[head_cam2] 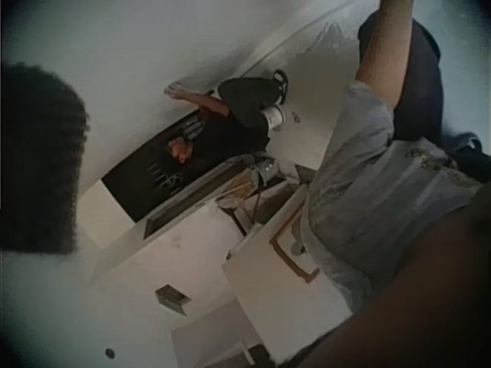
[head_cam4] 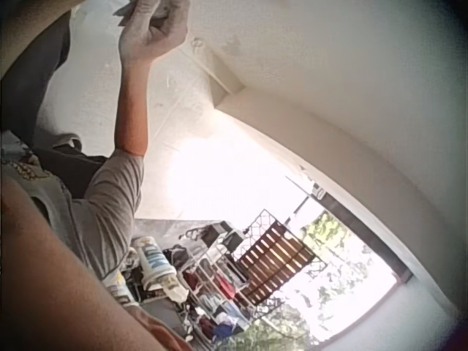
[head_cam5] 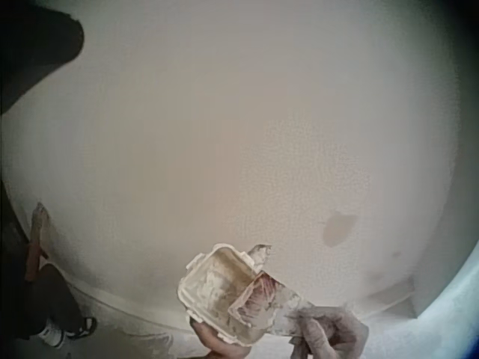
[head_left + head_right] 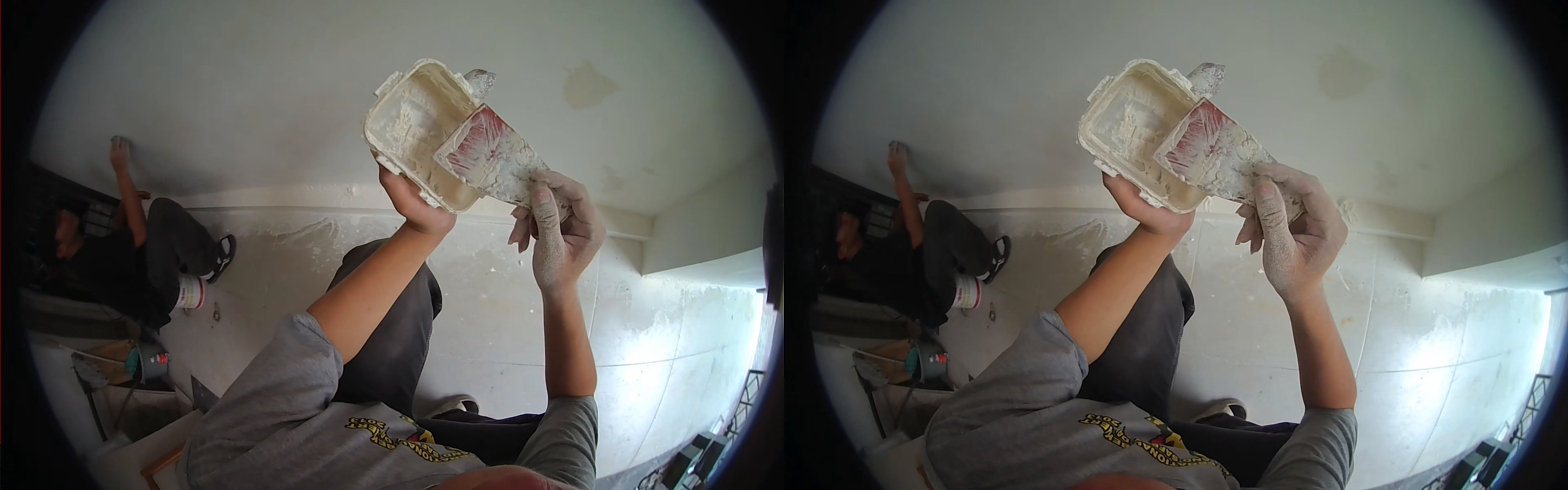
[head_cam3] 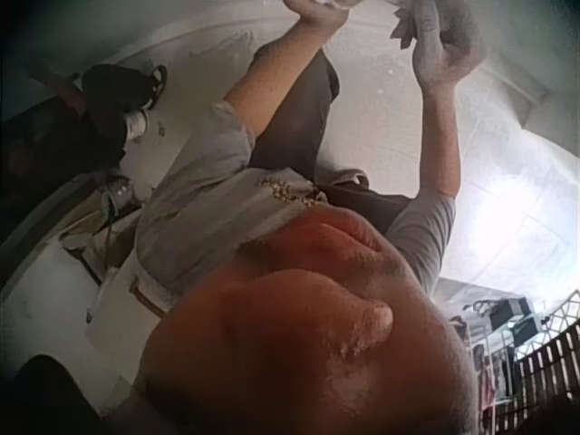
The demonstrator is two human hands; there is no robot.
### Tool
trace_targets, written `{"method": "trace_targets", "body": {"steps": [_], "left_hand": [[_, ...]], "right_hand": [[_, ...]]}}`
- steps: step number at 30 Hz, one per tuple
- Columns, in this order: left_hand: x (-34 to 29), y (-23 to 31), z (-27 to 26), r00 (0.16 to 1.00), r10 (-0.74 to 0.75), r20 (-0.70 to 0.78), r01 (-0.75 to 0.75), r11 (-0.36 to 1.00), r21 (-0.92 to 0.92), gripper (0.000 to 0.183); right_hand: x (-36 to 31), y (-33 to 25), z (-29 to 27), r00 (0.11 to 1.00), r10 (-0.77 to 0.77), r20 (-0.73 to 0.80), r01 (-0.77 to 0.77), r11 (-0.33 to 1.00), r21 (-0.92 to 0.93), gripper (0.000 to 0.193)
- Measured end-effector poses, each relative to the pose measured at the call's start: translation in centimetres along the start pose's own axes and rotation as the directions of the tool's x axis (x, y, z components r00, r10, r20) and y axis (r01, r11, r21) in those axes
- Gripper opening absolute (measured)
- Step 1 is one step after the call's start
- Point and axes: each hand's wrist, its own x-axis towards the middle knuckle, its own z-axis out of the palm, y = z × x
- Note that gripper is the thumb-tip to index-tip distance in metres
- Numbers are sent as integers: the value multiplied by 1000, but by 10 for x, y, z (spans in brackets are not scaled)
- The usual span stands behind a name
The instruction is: The person applies putty from a container to a wall using a putty knife, smoothing it over holes or cracks.
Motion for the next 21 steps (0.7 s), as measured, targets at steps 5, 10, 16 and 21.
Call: {"method": "trace_targets", "body": {"steps": [5, 10, 16, 21], "left_hand": [[-1, -21, 12, 994, -64, -94, 67, 997, 24, 64], [2, -23, 4, 995, -92, -45, 92, 996, -2, 65], [-2, -26, 10, 969, -209, -129, 198, 976, -93, 65], [-6, -30, 7, 984, -178, -4, 178, 984, 18, 66]], "right_hand": [[0, 1, -16, 968, 85, 236, -91, 996, 11, 63], [4, 15, -29, 969, 25, 244, 46, 959, -281, 80], [6, 3, -36, 976, -153, 153, 180, 966, -188, 63], [9, -1, -29, 1000, 16, 1, -16, 1000, -8, 87]]}}
